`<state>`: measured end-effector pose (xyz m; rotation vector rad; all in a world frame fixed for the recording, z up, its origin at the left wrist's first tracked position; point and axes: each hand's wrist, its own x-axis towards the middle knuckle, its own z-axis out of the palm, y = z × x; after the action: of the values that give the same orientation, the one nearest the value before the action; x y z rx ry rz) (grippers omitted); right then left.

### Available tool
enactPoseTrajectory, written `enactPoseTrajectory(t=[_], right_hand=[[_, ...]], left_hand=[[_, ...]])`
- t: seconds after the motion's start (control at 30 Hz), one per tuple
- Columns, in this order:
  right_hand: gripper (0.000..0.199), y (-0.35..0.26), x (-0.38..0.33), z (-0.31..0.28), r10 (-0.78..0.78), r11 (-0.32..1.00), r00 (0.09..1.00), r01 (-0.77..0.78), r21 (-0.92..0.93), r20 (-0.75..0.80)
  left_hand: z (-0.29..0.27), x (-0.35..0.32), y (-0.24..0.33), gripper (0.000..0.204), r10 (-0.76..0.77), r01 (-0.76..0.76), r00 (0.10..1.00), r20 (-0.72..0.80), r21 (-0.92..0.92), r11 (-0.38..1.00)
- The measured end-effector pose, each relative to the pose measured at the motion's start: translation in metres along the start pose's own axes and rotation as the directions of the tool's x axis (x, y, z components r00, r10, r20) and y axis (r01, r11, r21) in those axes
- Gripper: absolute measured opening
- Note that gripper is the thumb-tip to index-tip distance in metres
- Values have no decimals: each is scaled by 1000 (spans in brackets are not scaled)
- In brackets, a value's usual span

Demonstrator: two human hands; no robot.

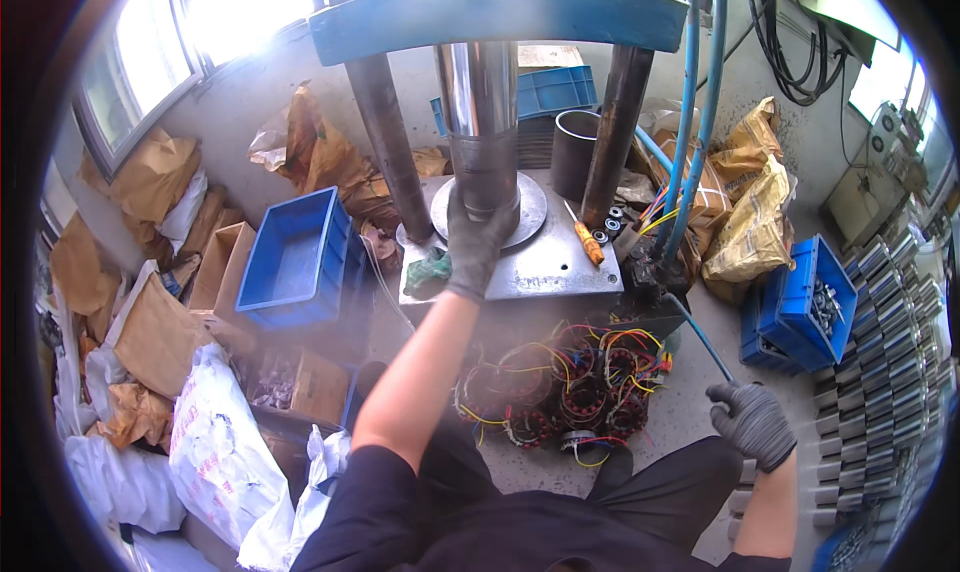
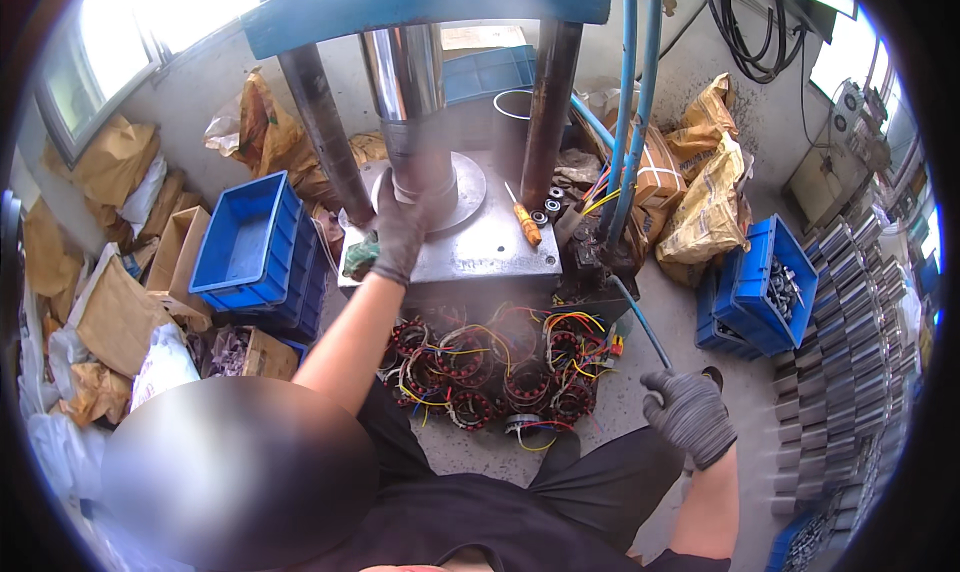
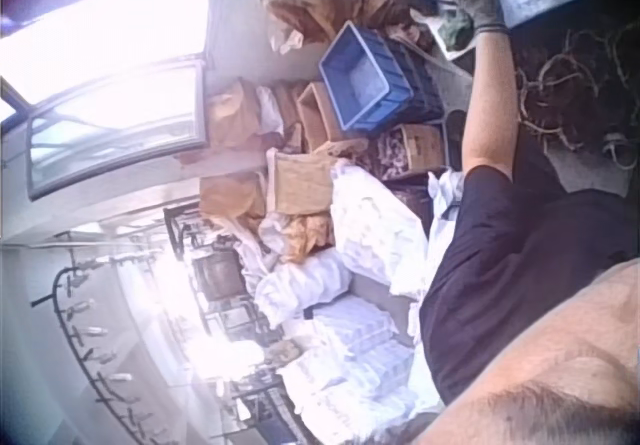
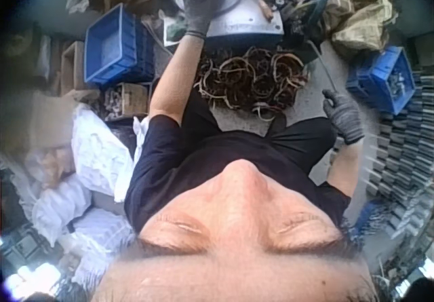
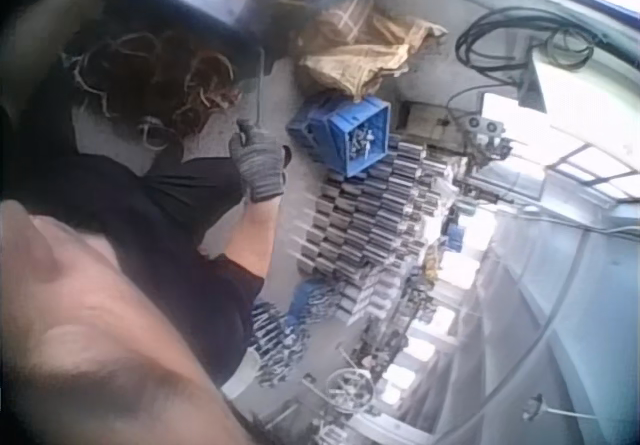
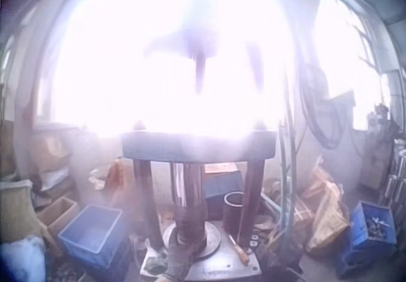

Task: Assembling electric motor stators and housings using an industrial press machine.

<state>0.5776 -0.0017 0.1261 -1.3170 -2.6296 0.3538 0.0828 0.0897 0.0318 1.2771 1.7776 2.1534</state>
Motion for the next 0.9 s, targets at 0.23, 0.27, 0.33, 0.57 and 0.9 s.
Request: enactPoseTrajectory(t=[0.23,0.27,0.33,0.57,0.9], right_hand=[[25,-16,21,-23,-25,997,1000,26,79,-7],[21,-14,16,-19,14,993,1000,-15,120,13],[13,6,-2,8,-14,998,1000,14,58,-1],[16,-11,-26,40,164,982,986,-166,90,33],[19,0,-24,49,214,976,976,-212,55,-35]], left_hand=[[-10,-30,-66,97,-42,17,994,99,241,970],[-10,-25,-63,99,-50,-11,991,127,439,899],[-15,-22,-65,101,-70,2,988,135,449,894],[-35,-12,-36,99,-202,-24,933,297,613,790],[-37,-13,-34,93,-209,-48,915,344,609,792]])
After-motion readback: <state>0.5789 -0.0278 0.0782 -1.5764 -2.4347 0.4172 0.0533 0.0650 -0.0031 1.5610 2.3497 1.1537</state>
